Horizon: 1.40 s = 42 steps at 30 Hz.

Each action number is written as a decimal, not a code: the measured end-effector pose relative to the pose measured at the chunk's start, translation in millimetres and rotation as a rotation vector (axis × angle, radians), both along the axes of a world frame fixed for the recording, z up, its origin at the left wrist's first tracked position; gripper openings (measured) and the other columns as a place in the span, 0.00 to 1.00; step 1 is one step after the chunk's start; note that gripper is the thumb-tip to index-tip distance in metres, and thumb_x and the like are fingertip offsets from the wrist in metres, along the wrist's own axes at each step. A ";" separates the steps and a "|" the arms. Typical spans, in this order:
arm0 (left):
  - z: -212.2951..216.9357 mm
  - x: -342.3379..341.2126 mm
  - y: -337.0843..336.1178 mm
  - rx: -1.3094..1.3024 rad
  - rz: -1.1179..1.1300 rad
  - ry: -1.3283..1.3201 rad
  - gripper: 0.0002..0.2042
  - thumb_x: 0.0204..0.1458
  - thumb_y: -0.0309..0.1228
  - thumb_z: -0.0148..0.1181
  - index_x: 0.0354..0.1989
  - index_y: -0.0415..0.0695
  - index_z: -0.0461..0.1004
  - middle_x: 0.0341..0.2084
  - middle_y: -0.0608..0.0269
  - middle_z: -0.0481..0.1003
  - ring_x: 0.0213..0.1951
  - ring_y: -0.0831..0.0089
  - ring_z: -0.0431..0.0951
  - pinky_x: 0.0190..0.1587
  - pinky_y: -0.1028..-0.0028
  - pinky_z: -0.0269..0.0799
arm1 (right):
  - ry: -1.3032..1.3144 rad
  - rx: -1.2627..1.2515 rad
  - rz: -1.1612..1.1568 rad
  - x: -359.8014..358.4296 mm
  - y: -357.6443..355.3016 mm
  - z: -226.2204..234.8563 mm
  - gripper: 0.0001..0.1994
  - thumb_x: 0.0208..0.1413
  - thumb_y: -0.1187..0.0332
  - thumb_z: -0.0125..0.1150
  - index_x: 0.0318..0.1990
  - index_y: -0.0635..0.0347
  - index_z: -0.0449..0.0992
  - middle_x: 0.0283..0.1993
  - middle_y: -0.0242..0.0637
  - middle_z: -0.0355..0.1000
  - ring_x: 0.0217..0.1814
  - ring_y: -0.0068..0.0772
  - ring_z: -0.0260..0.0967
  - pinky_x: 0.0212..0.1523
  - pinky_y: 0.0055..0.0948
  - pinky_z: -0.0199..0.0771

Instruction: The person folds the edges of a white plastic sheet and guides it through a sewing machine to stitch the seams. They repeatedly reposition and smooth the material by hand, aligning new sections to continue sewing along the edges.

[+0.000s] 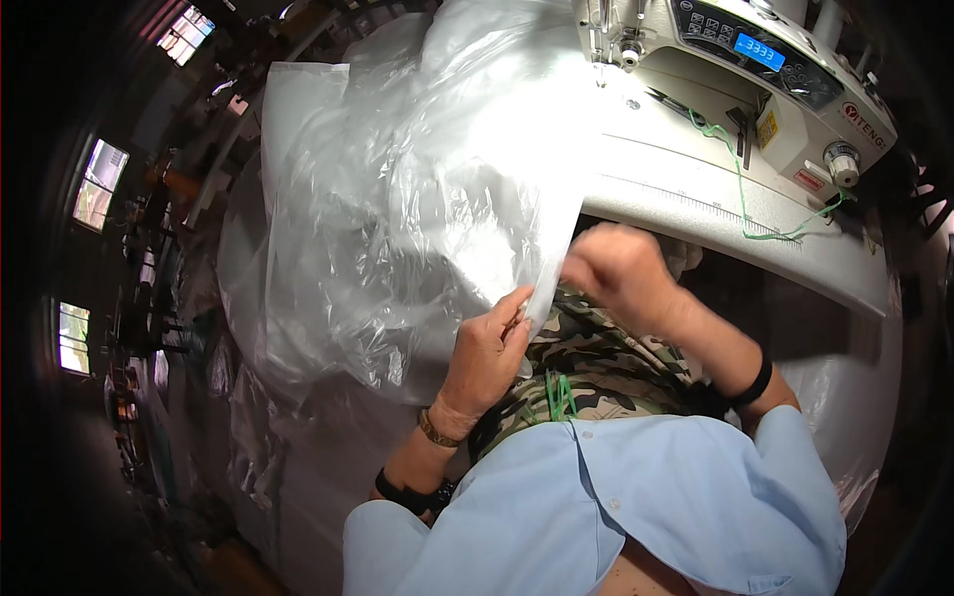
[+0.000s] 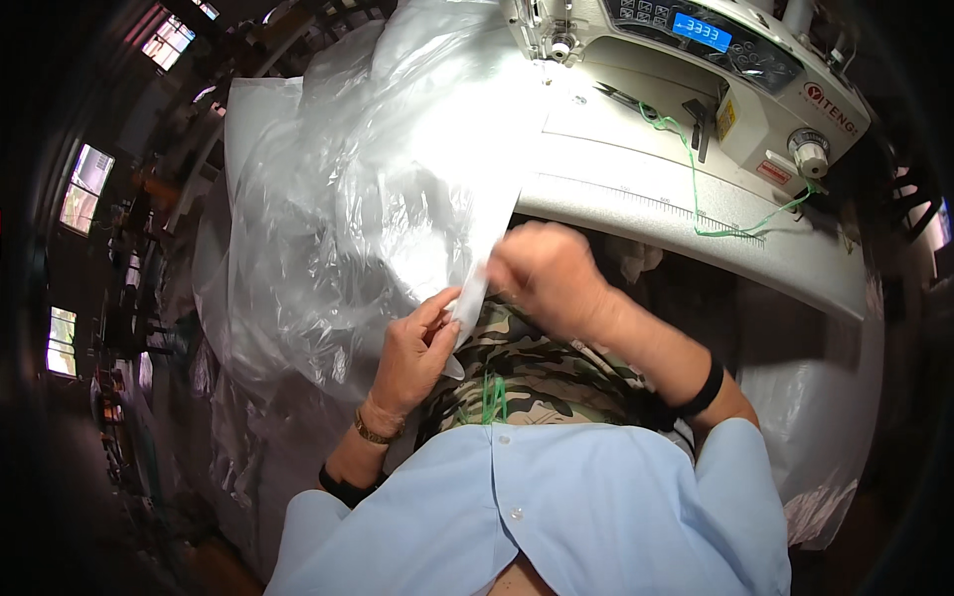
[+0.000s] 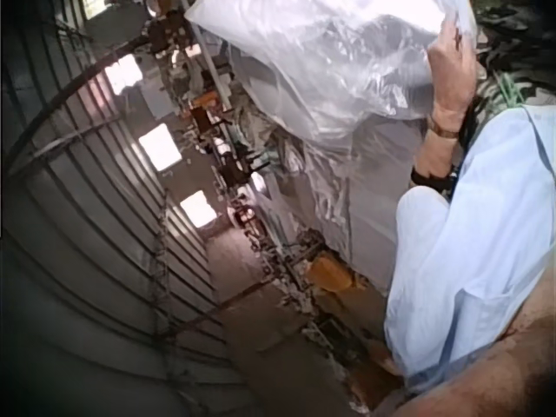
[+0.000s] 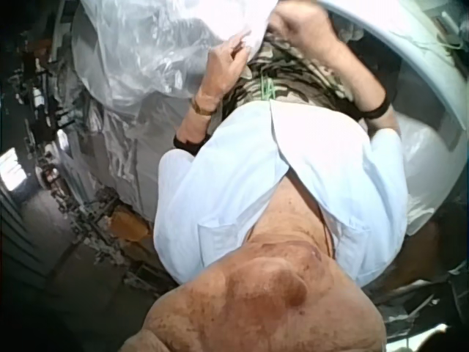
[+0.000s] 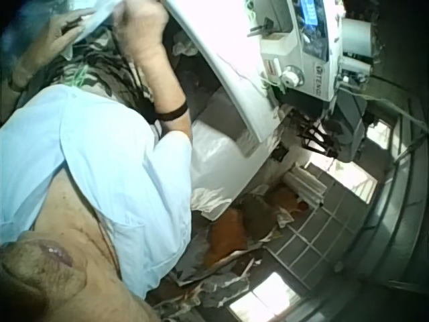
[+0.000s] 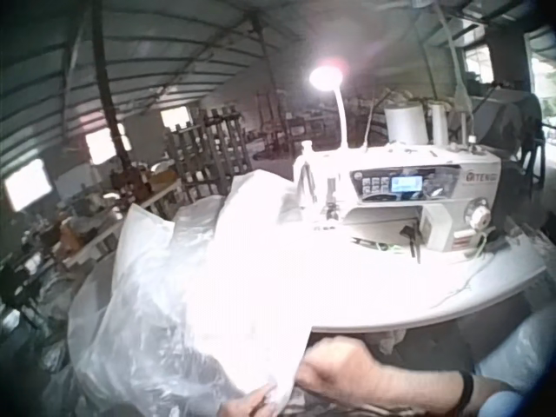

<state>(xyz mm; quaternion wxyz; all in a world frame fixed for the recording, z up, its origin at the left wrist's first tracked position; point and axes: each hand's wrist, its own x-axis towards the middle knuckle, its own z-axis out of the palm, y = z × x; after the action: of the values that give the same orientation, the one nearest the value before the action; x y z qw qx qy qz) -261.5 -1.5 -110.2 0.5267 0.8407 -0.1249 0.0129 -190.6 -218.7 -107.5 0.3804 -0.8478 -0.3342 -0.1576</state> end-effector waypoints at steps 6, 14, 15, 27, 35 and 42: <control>-14.9 -9.0 -6.5 0.124 -0.052 -0.110 0.21 0.58 0.16 0.49 0.61 0.37 0.69 0.27 0.59 0.71 0.23 0.77 0.71 0.27 0.75 0.70 | -0.286 -0.167 -0.326 100.7 -29.8 -5.8 0.16 0.59 0.59 0.59 0.47 0.61 0.75 0.48 0.44 0.72 0.52 0.46 0.69 0.50 0.43 0.68; -32.4 2.7 -16.9 0.257 -0.125 -0.134 0.19 0.50 0.21 0.59 0.53 0.36 0.71 0.30 0.49 0.72 0.30 0.51 0.75 0.33 0.61 0.71 | -0.092 -0.314 -0.317 149.8 -54.7 -8.6 0.25 0.56 0.48 0.59 0.52 0.60 0.75 0.55 0.43 0.70 0.60 0.45 0.64 0.60 0.42 0.62; -34.2 6.1 -18.7 0.260 -0.148 -0.168 0.19 0.50 0.21 0.59 0.53 0.36 0.71 0.30 0.49 0.72 0.30 0.51 0.75 0.33 0.61 0.71 | -0.092 -0.312 -0.331 152.5 -56.2 -8.5 0.25 0.56 0.48 0.59 0.52 0.60 0.75 0.55 0.43 0.70 0.60 0.45 0.64 0.60 0.42 0.62; -24.4 73.0 -24.1 0.324 -0.188 -0.336 0.11 0.48 0.20 0.58 0.42 0.39 0.78 0.23 0.54 0.71 0.24 0.55 0.74 0.27 0.63 0.69 | 0.050 -0.405 -0.324 151.7 -52.7 0.2 0.25 0.59 0.53 0.58 0.55 0.64 0.72 0.62 0.46 0.68 0.65 0.44 0.62 0.63 0.41 0.58; 4.6 138.4 -51.1 0.358 -0.183 -0.411 0.07 0.48 0.21 0.58 0.36 0.36 0.78 0.25 0.50 0.75 0.25 0.55 0.76 0.29 0.64 0.71 | 0.020 -0.392 -0.308 149.1 -51.0 6.1 0.24 0.58 0.56 0.59 0.54 0.67 0.72 0.61 0.49 0.68 0.65 0.46 0.62 0.64 0.42 0.57; 15.7 194.4 -81.9 0.439 -0.145 -0.459 0.04 0.46 0.22 0.57 0.28 0.36 0.77 0.20 0.47 0.74 0.24 0.51 0.77 0.29 0.62 0.70 | 0.005 -0.328 -0.326 152.5 -48.2 3.6 0.18 0.58 0.62 0.58 0.50 0.66 0.74 0.53 0.48 0.71 0.58 0.46 0.66 0.60 0.42 0.60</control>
<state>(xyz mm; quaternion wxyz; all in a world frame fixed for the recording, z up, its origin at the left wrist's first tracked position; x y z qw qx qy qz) -67.1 -83.4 -94.5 0.2906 0.8982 -0.2997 0.1374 -38.1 -266.9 -104.0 0.2080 -0.9415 -0.2127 -0.1584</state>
